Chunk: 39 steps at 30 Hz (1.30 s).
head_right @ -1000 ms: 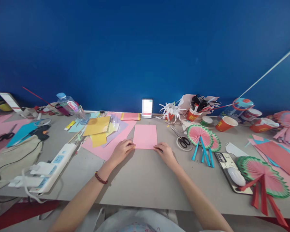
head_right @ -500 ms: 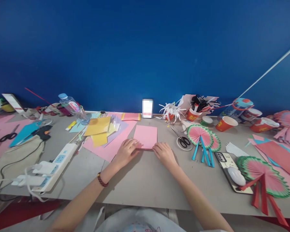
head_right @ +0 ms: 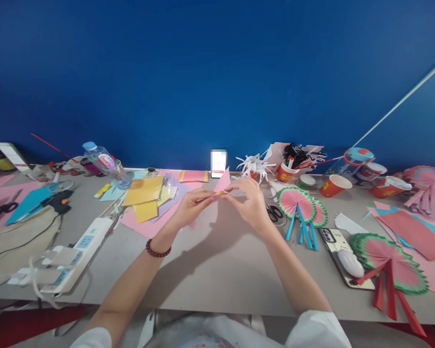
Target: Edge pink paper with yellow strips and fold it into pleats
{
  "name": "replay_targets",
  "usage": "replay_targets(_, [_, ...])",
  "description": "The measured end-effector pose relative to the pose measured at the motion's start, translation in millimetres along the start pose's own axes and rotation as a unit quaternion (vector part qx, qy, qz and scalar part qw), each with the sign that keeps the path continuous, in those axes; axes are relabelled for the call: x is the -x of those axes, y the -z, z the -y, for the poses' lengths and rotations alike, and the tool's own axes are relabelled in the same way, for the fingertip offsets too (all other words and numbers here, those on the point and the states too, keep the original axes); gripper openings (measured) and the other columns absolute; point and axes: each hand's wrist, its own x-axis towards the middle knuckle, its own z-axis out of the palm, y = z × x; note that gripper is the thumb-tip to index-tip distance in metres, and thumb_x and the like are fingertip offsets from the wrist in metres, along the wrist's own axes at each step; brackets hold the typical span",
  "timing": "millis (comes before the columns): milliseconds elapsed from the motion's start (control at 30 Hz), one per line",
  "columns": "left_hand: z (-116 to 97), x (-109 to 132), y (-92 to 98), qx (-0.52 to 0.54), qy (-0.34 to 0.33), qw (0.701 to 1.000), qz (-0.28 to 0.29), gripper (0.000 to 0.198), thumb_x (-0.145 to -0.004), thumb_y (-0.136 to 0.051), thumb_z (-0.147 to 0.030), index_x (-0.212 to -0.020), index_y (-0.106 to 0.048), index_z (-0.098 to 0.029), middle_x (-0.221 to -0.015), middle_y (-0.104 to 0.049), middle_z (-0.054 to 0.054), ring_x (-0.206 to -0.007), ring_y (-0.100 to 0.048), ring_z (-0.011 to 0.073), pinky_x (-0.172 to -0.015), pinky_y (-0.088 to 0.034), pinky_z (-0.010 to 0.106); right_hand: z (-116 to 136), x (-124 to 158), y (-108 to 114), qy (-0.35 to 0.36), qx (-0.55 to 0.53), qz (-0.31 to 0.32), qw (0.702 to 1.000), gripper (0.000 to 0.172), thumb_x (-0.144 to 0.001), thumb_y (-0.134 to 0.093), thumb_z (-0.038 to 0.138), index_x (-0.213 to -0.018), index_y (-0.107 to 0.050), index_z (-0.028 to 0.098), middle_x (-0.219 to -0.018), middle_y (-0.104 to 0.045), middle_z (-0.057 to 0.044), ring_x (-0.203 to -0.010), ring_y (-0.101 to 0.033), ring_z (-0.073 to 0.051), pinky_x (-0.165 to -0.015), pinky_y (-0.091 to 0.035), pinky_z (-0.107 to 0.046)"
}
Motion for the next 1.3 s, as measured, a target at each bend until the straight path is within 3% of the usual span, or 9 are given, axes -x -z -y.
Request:
replay_targets(100, [-6,-10,2.3,0.025,0.001,0.999,-0.03,0.025,-0.088,-0.057,-0.034,-0.104,-0.07,-0.021,-0.103,-0.069,0.007,-0.093,-0.063,0.0173,-0.081,-0.051,0.028,5,-14,-1,0.001,-0.025,-0.012,1.0,0.009,-0.083,-0.062,0.031,-0.079,-0.064,0.023,-0.082,-0.068,-0.002,-0.087,-0.061,-0.02,-0.094,-0.04,-0.043])
replay_targets(233, [-2,-11,0.1,0.064,0.008,0.997,-0.039,0.027,-0.088,-0.057,-0.033,-0.11,-0.068,-0.021,-0.111,-0.068,0.008,-0.1,-0.063,0.0188,-0.086,-0.051,0.031,11,-16,-9,-0.02,-0.061,-0.011,0.998,0.006,-0.082,-0.061,0.026,-0.081,-0.065,0.022,-0.078,-0.066,-0.001,-0.079,-0.06,-0.017,-0.084,-0.046,-0.038])
replay_targets(467, [5,-7,-0.6,0.029,0.005,0.998,-0.057,0.031,-0.091,-0.053,-0.03,-0.119,-0.063,-0.022,-0.118,-0.066,0.006,-0.107,-0.061,0.0193,-0.094,-0.049,0.034,11,-9,-17,-0.043,-0.074,0.01,0.996,0.01,-0.083,-0.06,0.027,-0.082,-0.067,0.02,-0.076,-0.066,-0.003,-0.076,-0.06,-0.017,-0.075,-0.048,-0.033])
replay_targets(567, [1,-7,-1.3,0.029,-0.007,0.998,-0.053,0.026,-0.091,-0.051,-0.029,-0.109,-0.068,-0.021,-0.11,-0.068,0.007,-0.102,-0.062,0.0186,-0.091,-0.049,0.033,11,-8,-20,-0.05,-0.085,-0.002,0.995,0.01,-0.083,-0.06,0.027,-0.082,-0.068,0.021,-0.076,-0.066,-0.002,-0.076,-0.06,-0.016,-0.072,-0.048,-0.031])
replay_targets(700, [-3,-8,-2.5,0.03,-0.006,0.996,-0.087,0.022,-0.089,-0.054,-0.03,-0.1,-0.071,-0.019,-0.102,-0.065,0.009,-0.097,-0.061,0.0169,-0.082,-0.051,0.028,14,-7,-25,-0.067,-0.098,-0.02,0.993,0.012,-0.083,-0.06,0.028,-0.079,-0.067,0.02,-0.078,-0.066,-0.003,-0.074,-0.06,-0.016,-0.071,-0.048,-0.031])
replay_targets(867, [-1,-7,-3.8,0.025,-0.007,0.995,-0.1,0.021,-0.089,-0.055,-0.028,-0.098,-0.072,-0.02,-0.092,-0.063,0.007,-0.089,-0.059,0.0152,-0.078,-0.049,0.027,17,-6,-28,-0.092,-0.097,-0.042,0.99,0.01,-0.082,-0.061,0.028,-0.077,-0.065,0.02,-0.075,-0.066,-0.002,-0.072,-0.059,-0.016,-0.072,-0.047,-0.031])
replay_targets(1300, [0,-6,-9.0,0.01,0.003,0.991,-0.13,0.017,-0.087,-0.056,-0.025,-0.088,-0.072,-0.018,-0.085,-0.064,0.006,-0.081,-0.059,0.0133,-0.068,-0.048,0.023,18,-4,-30,-0.125,-0.132,-0.033,0.983,0.006,-0.08,-0.061,0.024,-0.077,-0.066,0.021,-0.076,-0.067,-0.002,-0.071,-0.059,-0.016,-0.071,-0.047,-0.029])
